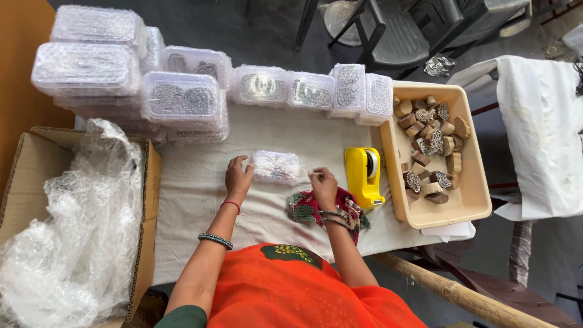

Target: The person wraps small plastic containers filled with metal objects in bubble wrap and secures them with tape. The wrapped containers are then stacked on the table.

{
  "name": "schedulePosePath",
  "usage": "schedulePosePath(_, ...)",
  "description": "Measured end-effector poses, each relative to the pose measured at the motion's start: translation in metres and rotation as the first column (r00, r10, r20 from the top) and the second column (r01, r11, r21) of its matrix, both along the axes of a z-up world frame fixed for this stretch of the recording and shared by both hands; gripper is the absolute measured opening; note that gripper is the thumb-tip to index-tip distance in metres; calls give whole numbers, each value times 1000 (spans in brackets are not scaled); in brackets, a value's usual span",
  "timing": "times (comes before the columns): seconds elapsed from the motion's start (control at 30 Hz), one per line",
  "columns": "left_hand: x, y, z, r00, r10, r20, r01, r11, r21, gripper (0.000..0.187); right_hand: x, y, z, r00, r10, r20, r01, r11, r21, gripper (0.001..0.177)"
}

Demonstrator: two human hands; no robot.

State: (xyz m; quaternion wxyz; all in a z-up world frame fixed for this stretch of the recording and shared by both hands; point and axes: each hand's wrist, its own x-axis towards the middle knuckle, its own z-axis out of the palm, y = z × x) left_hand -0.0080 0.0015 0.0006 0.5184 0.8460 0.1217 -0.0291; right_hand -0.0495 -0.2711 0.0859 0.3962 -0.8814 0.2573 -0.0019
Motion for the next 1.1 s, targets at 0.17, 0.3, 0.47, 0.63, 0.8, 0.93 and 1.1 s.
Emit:
schedulePosePath(0.17, -7, -14, 66, 928, -340, 150, 227, 838, 496, 53, 9, 57, 27, 820, 573, 0, -508, 726, -463, 63)
schedulePosePath(0.3, -13, -21, 85, 825, -554, -110, 457, 541, 706, 62, 18, 75, 25, 638, 745, -195, -673, 416, -612, 67)
schedulePosePath(0.47, -12, -21, 88, 810, -569, -146, 452, 446, 773, 62, 25, 65, 21, 603, 789, -112, -690, 447, -570, 62)
schedulePosePath(0.63, -3, -9, 77, 790, -577, -208, 601, 660, 450, 60, 10, 8, 30, 755, 580, 305, -490, 809, -324, 43)
schedulePosePath(0.8, -10, 6, 55, 889, -362, 281, 264, 906, 332, 47, -44, -115, 65, 907, -165, 387, 169, 985, 24, 13)
schedulePosePath(0.93, -19, -3, 65, 859, -449, 247, 327, 851, 412, 50, -76, -218, 46, 912, -256, 321, 303, 947, -104, 16)
schedulePosePath(1.1, -32, -10, 77, 924, -333, 190, 229, 876, 424, 58, -83, -259, 6, 989, -54, 137, 35, 990, 139, 24)
